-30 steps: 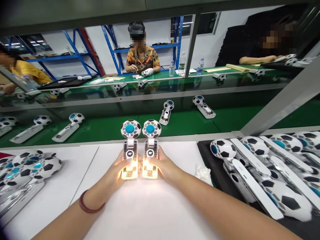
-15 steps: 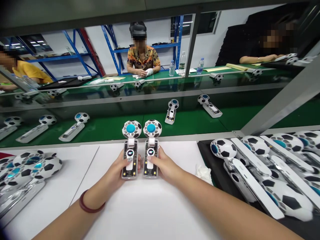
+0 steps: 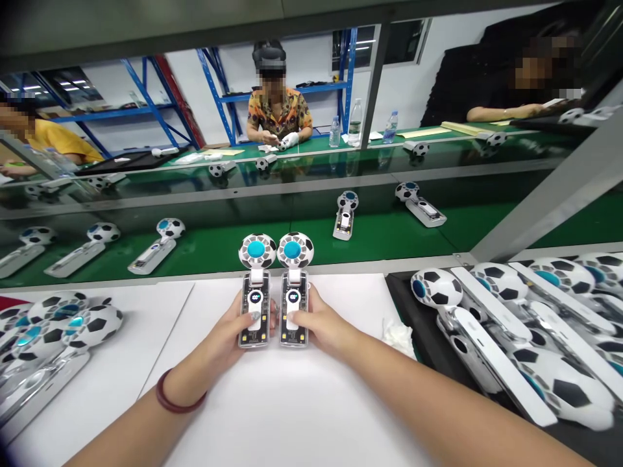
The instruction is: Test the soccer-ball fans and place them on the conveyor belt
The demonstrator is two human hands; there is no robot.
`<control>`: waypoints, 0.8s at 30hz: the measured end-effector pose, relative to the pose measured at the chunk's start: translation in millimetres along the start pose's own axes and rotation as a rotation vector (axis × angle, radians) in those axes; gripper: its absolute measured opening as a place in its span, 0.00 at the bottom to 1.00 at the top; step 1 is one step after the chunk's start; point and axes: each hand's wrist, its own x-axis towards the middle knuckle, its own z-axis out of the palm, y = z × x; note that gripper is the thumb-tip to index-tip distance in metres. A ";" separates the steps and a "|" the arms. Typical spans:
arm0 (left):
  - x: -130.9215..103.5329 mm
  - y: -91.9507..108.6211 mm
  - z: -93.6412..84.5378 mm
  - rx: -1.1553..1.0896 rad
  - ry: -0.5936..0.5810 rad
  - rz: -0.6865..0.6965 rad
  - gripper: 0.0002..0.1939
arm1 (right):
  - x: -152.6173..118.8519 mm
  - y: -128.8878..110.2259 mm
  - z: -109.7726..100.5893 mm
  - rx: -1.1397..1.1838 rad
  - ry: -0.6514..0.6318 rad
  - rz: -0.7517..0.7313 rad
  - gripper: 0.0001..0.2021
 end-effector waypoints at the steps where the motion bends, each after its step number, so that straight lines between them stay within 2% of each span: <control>1: 0.1 -0.2 -0.4 -0.003 -0.008 -0.002 0.21 | 0.0 -0.1 0.0 0.003 -0.001 0.002 0.27; 5: -0.3 0.3 -0.7 -0.017 -0.013 -0.006 0.24 | -0.2 -1.1 1.2 0.005 0.013 0.017 0.28; 10: -0.1 0.4 -0.9 -0.011 -0.004 -0.006 0.19 | 0.6 0.2 1.0 -0.026 0.036 0.015 0.29; 24: -0.6 0.0 -2.1 -0.037 -0.007 0.013 0.19 | 1.3 1.7 -2.1 -0.014 -0.016 0.009 0.27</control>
